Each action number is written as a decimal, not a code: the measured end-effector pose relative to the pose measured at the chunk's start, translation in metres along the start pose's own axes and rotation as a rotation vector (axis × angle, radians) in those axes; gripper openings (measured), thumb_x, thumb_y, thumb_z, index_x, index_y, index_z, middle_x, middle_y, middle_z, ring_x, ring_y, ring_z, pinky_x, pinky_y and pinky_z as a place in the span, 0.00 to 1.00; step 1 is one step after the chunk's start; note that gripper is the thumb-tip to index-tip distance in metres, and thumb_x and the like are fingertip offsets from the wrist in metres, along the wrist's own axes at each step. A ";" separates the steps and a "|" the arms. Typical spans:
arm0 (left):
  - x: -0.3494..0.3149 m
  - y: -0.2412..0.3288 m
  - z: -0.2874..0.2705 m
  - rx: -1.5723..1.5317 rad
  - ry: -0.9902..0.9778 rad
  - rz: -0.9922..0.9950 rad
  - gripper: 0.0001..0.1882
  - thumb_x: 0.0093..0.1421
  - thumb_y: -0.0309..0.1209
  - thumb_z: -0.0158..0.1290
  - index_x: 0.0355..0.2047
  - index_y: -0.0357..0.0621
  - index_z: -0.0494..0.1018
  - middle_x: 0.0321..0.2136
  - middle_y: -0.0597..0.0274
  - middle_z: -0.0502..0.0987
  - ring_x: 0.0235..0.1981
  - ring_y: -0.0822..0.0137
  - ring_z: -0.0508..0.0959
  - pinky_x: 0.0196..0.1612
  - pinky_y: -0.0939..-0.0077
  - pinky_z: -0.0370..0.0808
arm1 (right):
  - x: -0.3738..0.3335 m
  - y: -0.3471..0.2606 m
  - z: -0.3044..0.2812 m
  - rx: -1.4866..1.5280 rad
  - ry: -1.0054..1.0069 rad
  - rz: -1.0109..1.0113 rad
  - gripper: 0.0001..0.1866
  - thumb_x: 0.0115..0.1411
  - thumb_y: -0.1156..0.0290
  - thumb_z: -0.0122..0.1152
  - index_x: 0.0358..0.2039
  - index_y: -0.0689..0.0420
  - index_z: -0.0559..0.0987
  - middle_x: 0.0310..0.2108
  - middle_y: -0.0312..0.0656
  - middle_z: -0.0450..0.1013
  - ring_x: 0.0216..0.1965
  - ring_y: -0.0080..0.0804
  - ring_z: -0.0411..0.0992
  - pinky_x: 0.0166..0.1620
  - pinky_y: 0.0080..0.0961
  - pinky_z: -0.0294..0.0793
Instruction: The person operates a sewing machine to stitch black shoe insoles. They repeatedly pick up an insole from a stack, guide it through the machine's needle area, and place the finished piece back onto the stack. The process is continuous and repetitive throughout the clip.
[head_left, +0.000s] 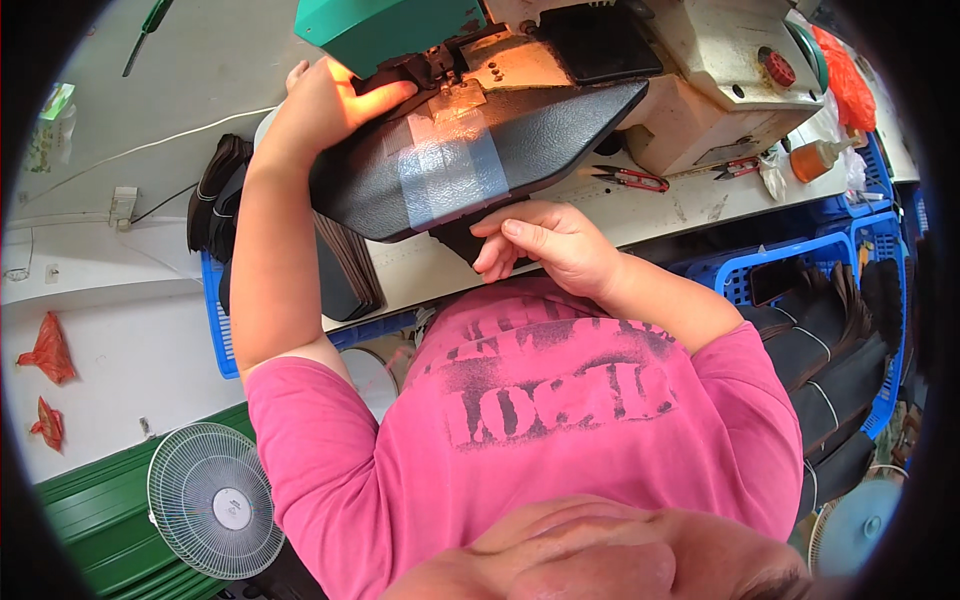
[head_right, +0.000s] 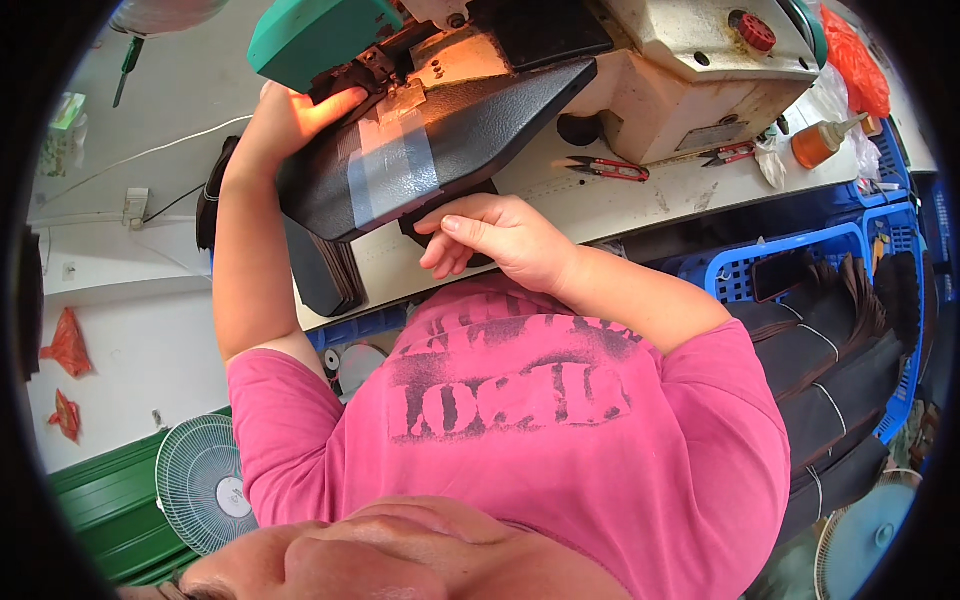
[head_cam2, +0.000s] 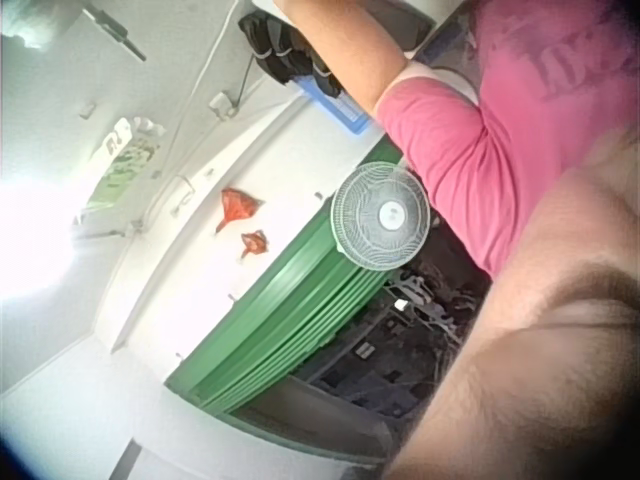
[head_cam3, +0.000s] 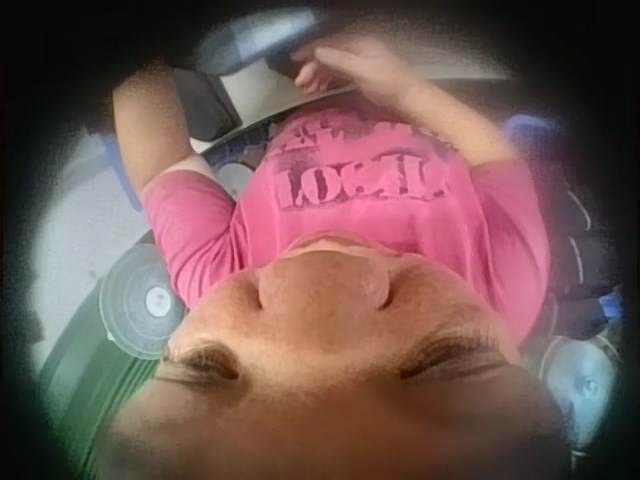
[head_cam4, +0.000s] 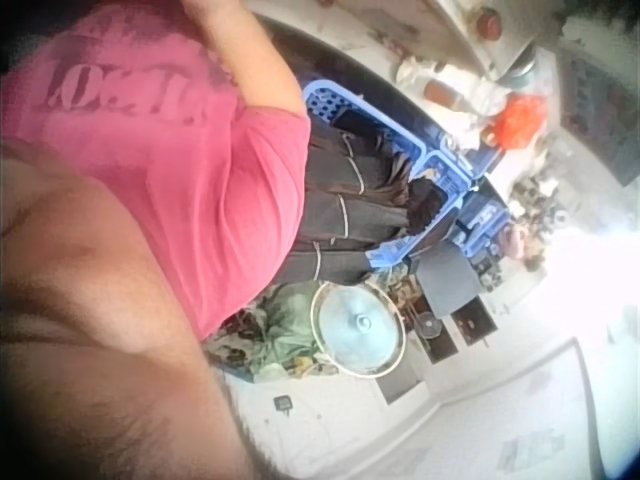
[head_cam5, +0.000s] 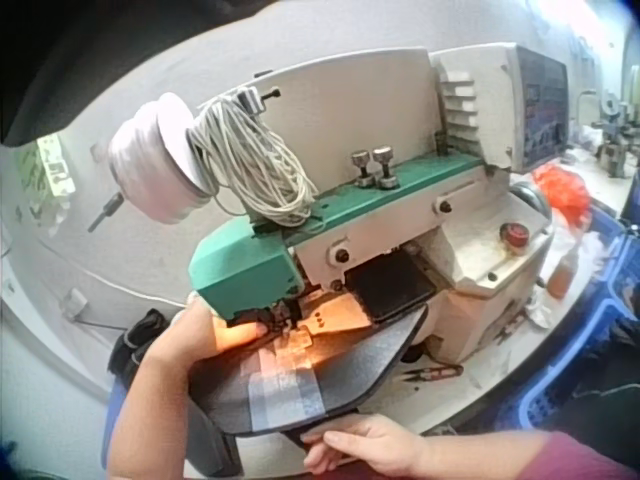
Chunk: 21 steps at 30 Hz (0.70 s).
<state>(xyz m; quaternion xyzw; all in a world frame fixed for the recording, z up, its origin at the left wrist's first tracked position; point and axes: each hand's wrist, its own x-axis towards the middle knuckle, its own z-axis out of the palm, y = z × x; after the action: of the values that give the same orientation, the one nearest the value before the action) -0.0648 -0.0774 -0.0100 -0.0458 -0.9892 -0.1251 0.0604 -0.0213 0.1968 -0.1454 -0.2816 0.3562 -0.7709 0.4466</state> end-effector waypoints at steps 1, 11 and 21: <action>0.007 -0.013 0.002 -0.054 -0.005 0.022 0.22 0.51 0.53 0.59 0.39 0.52 0.80 0.30 0.61 0.82 0.39 0.57 0.79 0.55 0.55 0.63 | 0.000 0.001 0.000 0.014 0.010 0.005 0.19 0.68 0.63 0.47 0.49 0.65 0.74 0.36 0.48 0.77 0.37 0.33 0.76 0.43 0.26 0.75; -0.033 -0.028 -0.017 -0.225 0.001 -0.054 0.23 0.52 0.37 0.63 0.47 0.41 0.75 0.49 0.58 0.76 0.53 0.63 0.72 0.56 0.71 0.66 | -0.004 -0.005 0.008 0.099 -0.021 0.062 0.21 0.67 0.62 0.49 0.51 0.66 0.72 0.38 0.47 0.77 0.39 0.33 0.76 0.45 0.26 0.74; -0.211 0.077 -0.001 -0.351 0.113 0.229 0.22 0.49 0.39 0.64 0.42 0.41 0.76 0.50 0.52 0.74 0.51 0.55 0.72 0.53 0.64 0.69 | 0.038 -0.001 0.072 -0.116 -0.100 0.096 0.20 0.65 0.69 0.51 0.55 0.65 0.67 0.49 0.44 0.71 0.48 0.28 0.70 0.52 0.28 0.71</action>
<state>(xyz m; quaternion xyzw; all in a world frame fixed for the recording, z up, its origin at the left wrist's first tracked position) 0.1517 -0.0190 -0.0184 -0.1606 -0.9357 -0.2900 0.1205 0.0156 0.1422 -0.0978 -0.3278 0.3908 -0.7117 0.4831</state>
